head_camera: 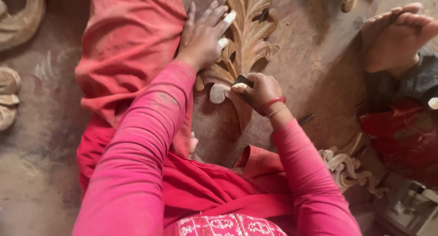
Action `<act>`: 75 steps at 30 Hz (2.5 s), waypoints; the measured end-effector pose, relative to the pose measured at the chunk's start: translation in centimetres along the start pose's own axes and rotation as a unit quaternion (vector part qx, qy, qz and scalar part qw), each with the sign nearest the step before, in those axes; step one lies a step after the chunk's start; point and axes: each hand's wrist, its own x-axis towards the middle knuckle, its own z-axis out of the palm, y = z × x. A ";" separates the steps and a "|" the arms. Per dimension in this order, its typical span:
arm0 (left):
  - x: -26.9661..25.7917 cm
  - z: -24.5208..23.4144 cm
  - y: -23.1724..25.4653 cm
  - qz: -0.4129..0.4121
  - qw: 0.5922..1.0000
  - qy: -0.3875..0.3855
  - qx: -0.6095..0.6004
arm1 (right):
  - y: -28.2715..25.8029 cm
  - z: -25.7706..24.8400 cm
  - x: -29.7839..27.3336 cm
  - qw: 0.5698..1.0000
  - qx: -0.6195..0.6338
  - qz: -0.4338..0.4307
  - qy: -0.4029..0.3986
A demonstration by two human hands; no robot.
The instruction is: The person sits on the floor and carves a decorative floral pattern into a wooden piece using a chisel. They hold the wood steady with one hand while shaping the details with the other.
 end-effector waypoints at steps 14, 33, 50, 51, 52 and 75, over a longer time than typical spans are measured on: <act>-0.5 1.2 -0.5 -0.013 1.000 -0.025 0.014 | 0.3 4.5 2.8 0.992 -0.024 -0.120 0.039; 0.7 -0.6 0.2 -0.010 0.996 -0.081 -0.043 | -0.7 0.9 1.0 0.999 -0.011 -0.020 -0.022; 0.5 -0.4 0.1 -0.003 0.995 -0.090 -0.035 | -1.0 1.5 1.4 0.997 0.014 -0.077 0.027; 0.7 -1.0 0.2 -0.001 0.995 -0.092 -0.033 | -1.6 1.4 1.8 0.995 0.000 -0.094 0.044; 0.6 -1.3 0.5 0.003 0.996 -0.087 -0.032 | -2.0 1.5 1.7 0.993 -0.012 -0.105 0.058; -11.1 -3.3 6.8 -0.225 0.971 -0.078 0.014 | 5.7 5.2 -11.6 0.946 0.084 -0.188 0.250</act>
